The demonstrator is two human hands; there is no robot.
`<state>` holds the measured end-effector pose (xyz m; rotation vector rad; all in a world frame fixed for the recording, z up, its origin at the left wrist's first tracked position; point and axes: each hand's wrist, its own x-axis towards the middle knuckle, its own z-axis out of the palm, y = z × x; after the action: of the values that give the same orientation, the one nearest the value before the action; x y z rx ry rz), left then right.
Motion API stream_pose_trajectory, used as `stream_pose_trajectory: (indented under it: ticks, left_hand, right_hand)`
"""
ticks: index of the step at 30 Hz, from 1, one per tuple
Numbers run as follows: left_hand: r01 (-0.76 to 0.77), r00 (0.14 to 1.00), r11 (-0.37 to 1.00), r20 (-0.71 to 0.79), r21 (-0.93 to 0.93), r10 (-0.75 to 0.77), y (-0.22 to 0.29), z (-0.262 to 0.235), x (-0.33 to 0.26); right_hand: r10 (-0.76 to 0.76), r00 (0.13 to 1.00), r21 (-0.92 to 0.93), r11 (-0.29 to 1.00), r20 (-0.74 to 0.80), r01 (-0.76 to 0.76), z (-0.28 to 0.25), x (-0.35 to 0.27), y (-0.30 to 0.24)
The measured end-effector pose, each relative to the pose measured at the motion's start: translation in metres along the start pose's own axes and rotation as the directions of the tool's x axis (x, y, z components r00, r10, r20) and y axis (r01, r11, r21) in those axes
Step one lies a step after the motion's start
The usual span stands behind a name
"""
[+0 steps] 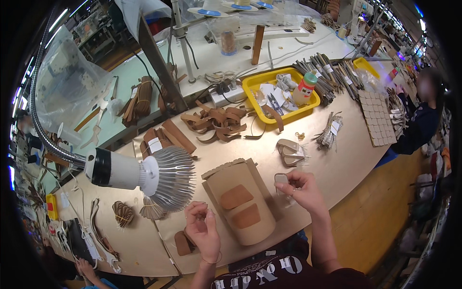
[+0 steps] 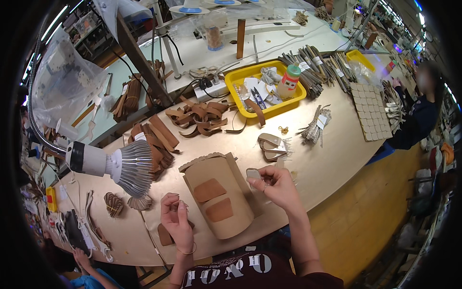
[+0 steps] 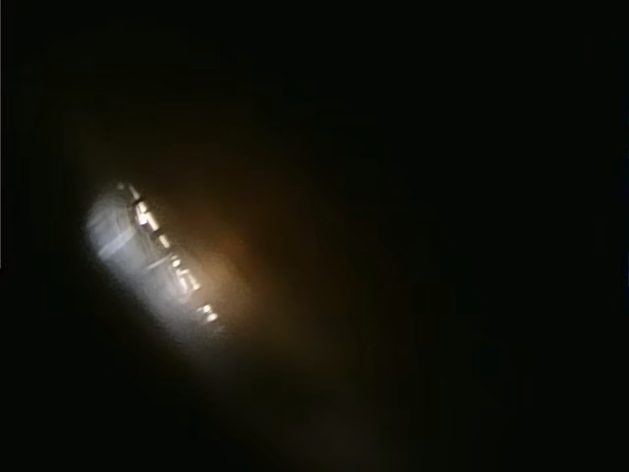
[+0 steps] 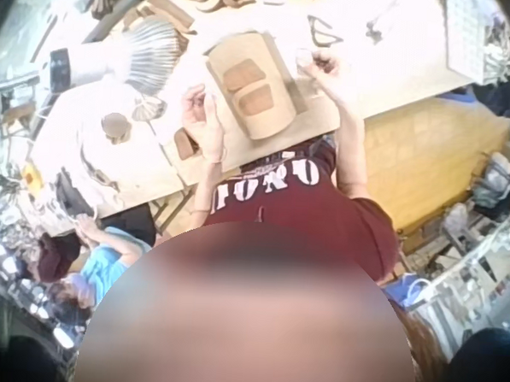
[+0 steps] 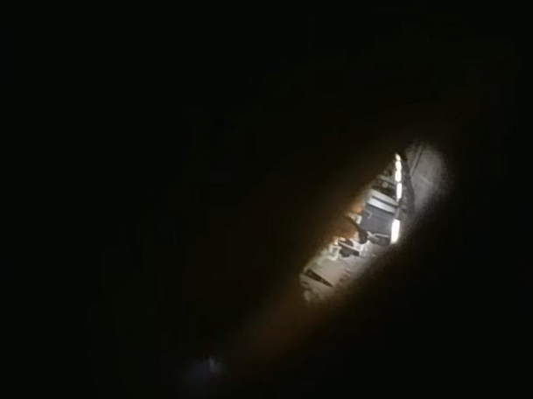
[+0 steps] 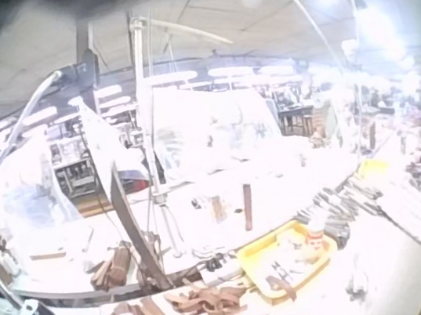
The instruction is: The person repeatedly places small leather pieces onto a cardboard template, aligns them, and uses a white plastic tool to press and smooth the edges. The person handles several leather pieces one at a time, adjusting their positions on the template throughout the clip.
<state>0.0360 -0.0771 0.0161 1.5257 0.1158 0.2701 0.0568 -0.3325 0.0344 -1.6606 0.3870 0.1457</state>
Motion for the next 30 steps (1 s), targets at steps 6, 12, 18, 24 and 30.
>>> stream_pose_trajectory:
  ticks: [6, 12, 18, 24, 30]
  left_hand:
    - [-0.032, 0.994, 0.994, 0.1, -0.1, 0.042, 0.019, 0.003, 0.006]
    - [0.044, 0.943, 0.998, 0.332, -0.053, -0.024, 0.031, 0.028, 0.01]
    - [-0.366, 0.837, 0.868, 0.526, 0.335, 0.15, 0.047, 0.067, 0.038]
    - [-0.328, 0.744, 0.901, 0.665, 0.283, 0.061, 0.051, 0.088, 0.062]
    - [0.135, 0.824, 0.959, 0.51, 0.249, -0.248, 0.06, 0.073, 0.058]
  right_hand:
    - [-0.114, 0.987, 0.079, 0.991, 0.112, 0.105, 0.009, 0.0, -0.029]
    - [-0.031, 0.986, 0.057, 0.998, 0.164, 0.022, 0.005, 0.003, -0.03]
    - [-0.09, 0.949, 0.106, 0.993, 0.301, 0.061, 0.006, 0.002, -0.021]
    - [-0.231, 0.899, -0.088, 0.955, 0.371, 0.282, 0.0, 0.004, -0.02]
    - [-0.022, 0.876, -0.264, 0.95, 0.481, 0.169, -0.023, 0.005, -0.011]
